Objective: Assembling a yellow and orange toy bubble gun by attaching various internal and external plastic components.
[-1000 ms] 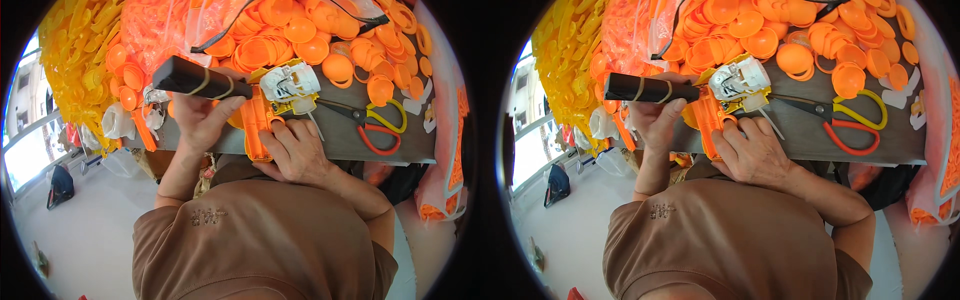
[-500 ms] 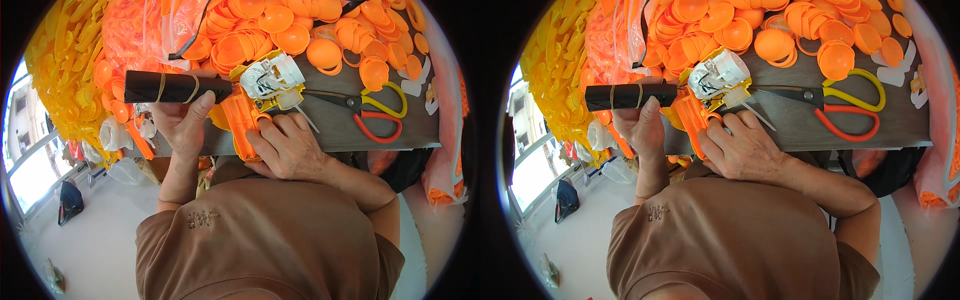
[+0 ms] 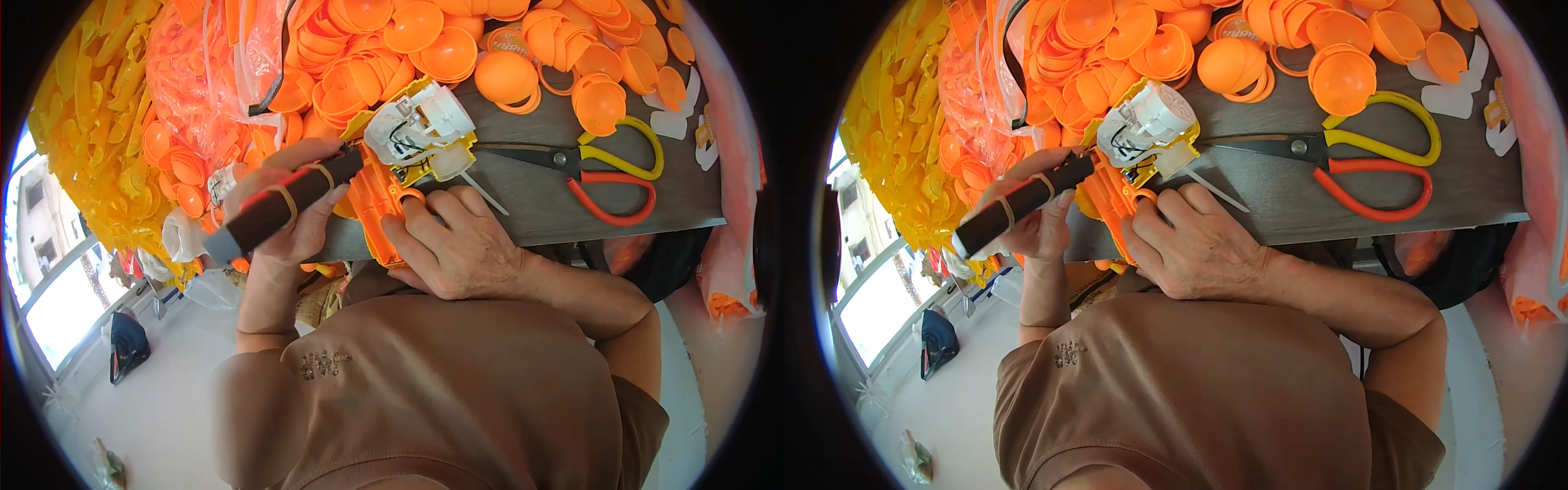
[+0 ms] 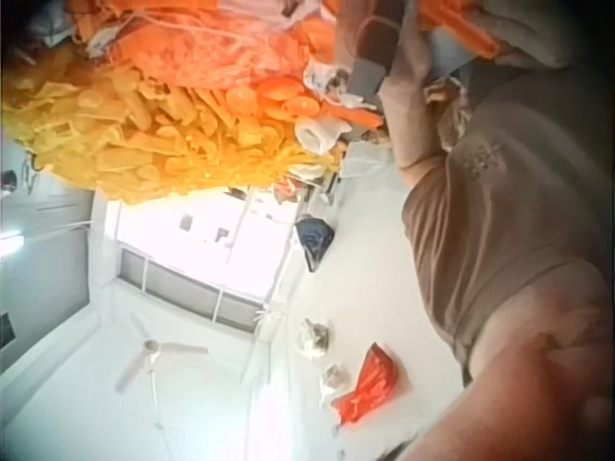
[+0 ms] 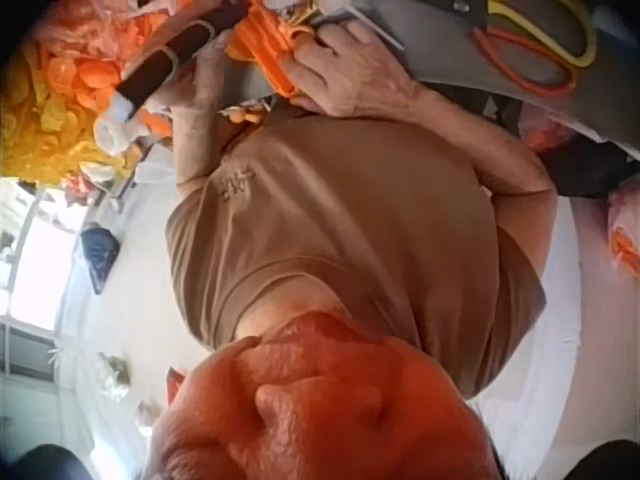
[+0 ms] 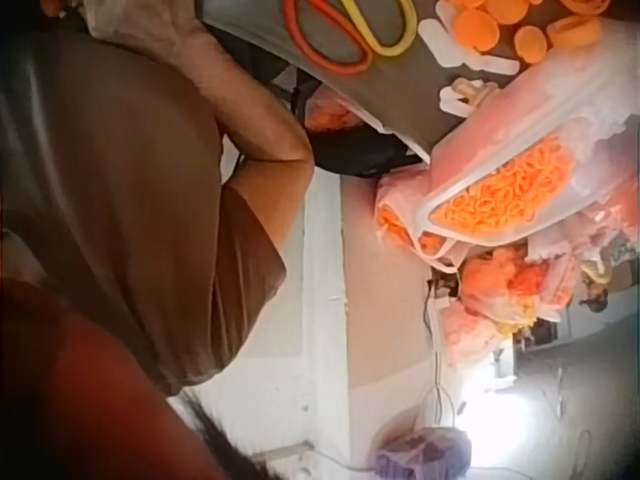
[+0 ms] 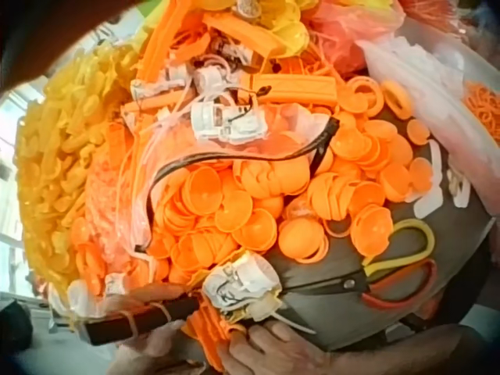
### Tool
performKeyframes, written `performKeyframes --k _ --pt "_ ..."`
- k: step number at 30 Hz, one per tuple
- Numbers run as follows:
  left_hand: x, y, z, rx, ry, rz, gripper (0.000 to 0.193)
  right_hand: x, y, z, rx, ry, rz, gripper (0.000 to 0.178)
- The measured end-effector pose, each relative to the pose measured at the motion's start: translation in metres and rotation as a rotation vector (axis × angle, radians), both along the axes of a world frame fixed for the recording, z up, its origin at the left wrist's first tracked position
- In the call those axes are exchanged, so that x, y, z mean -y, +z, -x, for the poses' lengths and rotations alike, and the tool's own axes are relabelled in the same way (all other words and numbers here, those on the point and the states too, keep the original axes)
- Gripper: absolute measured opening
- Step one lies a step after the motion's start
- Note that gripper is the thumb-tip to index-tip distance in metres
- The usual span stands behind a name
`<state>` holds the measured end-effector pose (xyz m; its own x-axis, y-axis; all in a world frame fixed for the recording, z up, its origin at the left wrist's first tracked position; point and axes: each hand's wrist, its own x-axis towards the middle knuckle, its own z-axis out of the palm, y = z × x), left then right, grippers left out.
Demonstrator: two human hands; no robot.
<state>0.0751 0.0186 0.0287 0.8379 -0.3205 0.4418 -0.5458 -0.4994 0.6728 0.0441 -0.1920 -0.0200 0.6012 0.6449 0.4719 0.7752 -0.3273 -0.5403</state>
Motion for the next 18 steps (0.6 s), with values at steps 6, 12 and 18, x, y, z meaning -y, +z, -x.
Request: performKeyframes --k 6,12,18 --pt "0.013 -0.013 0.011 -0.064 0.172 0.256 0.034 0.000 -0.003 0.000 0.022 0.000 -0.011 0.054" --pt "0.016 -0.010 0.011 -0.096 0.285 0.370 0.048 0.001 -0.004 -0.001 0.024 0.009 -0.028 0.053" --pt "0.012 -0.013 0.012 -0.105 0.282 0.382 0.044 0.001 -0.004 -0.001 0.033 -0.005 -0.053 0.052"
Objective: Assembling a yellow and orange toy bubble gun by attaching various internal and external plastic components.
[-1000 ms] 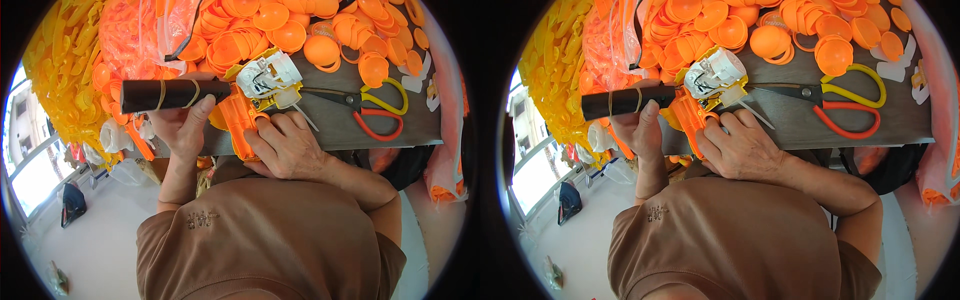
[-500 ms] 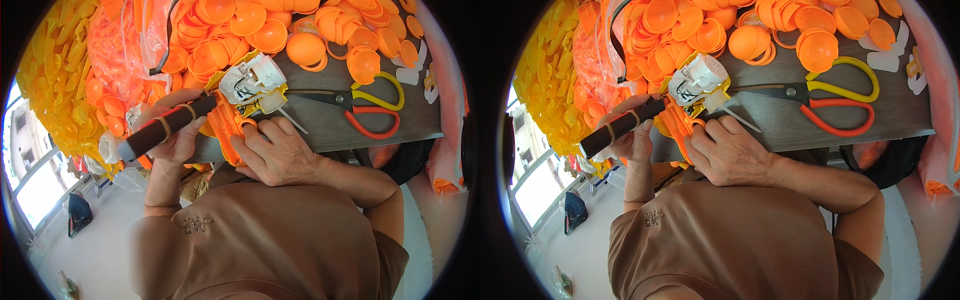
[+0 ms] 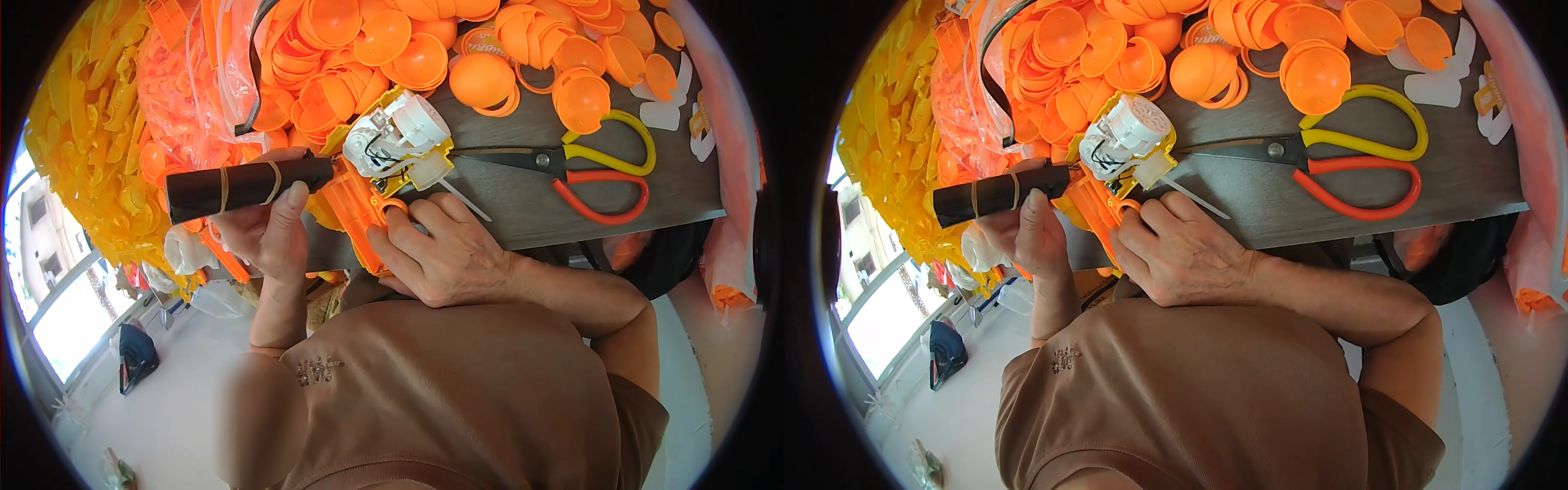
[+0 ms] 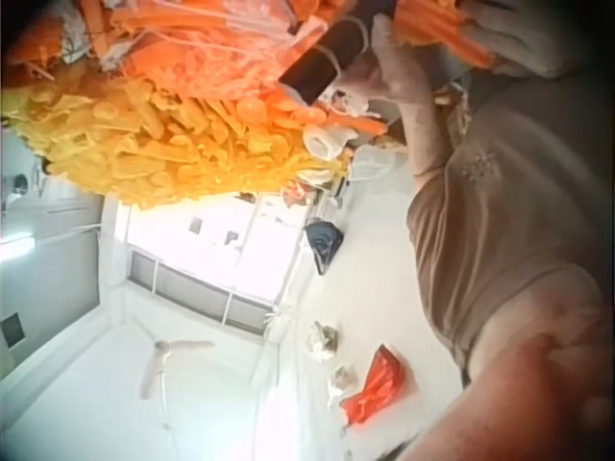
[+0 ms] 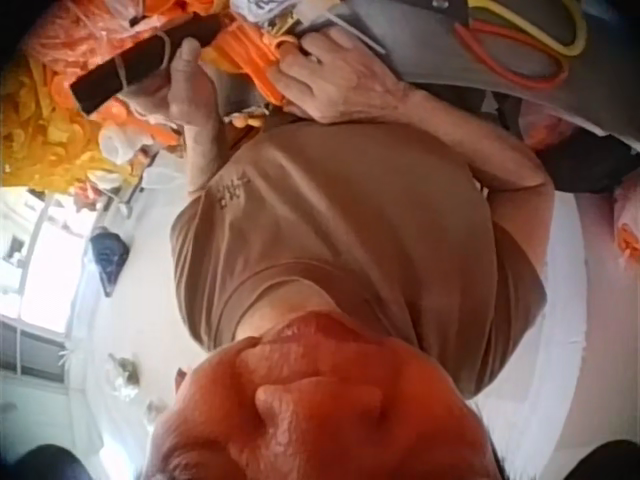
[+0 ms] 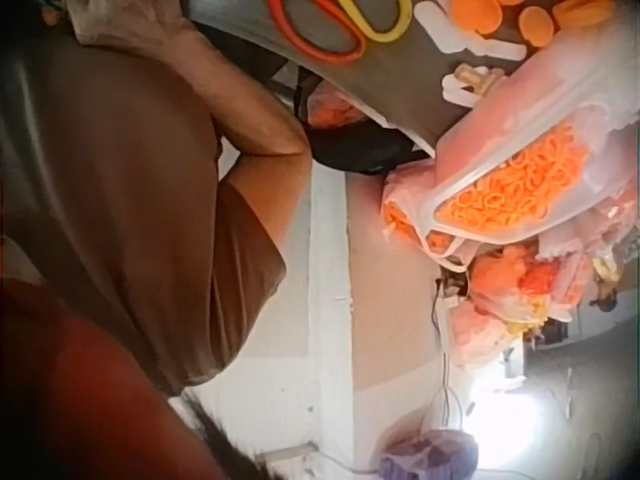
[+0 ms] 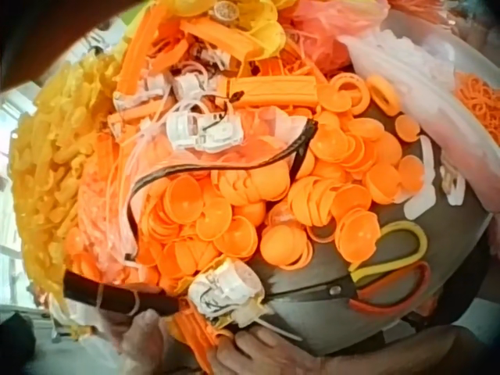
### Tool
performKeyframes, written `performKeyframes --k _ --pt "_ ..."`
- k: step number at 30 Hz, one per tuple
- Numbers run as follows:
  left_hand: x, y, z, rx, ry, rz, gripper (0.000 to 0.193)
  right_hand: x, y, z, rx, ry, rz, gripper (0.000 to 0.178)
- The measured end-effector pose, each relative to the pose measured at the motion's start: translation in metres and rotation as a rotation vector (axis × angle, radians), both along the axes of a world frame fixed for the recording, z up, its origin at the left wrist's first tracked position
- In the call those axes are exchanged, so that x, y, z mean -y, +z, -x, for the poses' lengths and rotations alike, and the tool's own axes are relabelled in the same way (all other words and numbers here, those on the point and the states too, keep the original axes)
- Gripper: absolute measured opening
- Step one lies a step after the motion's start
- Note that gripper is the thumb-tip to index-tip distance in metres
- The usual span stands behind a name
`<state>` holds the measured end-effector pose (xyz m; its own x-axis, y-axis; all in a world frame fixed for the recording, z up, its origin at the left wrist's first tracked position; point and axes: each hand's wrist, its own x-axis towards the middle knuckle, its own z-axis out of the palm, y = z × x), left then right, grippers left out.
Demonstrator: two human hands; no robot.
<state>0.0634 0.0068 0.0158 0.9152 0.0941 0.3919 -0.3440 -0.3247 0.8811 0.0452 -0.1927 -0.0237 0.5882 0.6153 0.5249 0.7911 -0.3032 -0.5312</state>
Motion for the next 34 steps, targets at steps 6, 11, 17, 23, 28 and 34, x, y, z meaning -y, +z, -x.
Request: performKeyframes --k 6,11,17,23,28,34 --pt "-0.001 0.001 -0.002 -0.043 -0.035 0.173 0.045 -0.002 0.000 0.001 -0.031 -0.019 -0.036 0.051" --pt "-0.006 0.002 -0.005 -0.075 0.014 0.265 0.047 -0.004 -0.003 0.001 -0.004 -0.044 -0.044 0.051" --pt "-0.003 0.001 -0.004 -0.056 -0.038 0.243 0.045 -0.005 -0.004 0.003 -0.014 -0.049 -0.052 0.051" --pt "-0.005 0.009 -0.004 -0.117 -0.072 0.222 0.037 -0.004 -0.004 0.003 -0.035 -0.037 -0.047 0.052" --pt "-0.004 0.011 -0.001 -0.110 -0.071 0.073 0.039 -0.005 -0.003 0.004 -0.043 -0.034 -0.045 0.052" --pt "0.007 0.008 0.001 -0.018 -0.043 -0.061 0.039 -0.004 -0.003 0.003 -0.034 -0.042 -0.043 0.052"
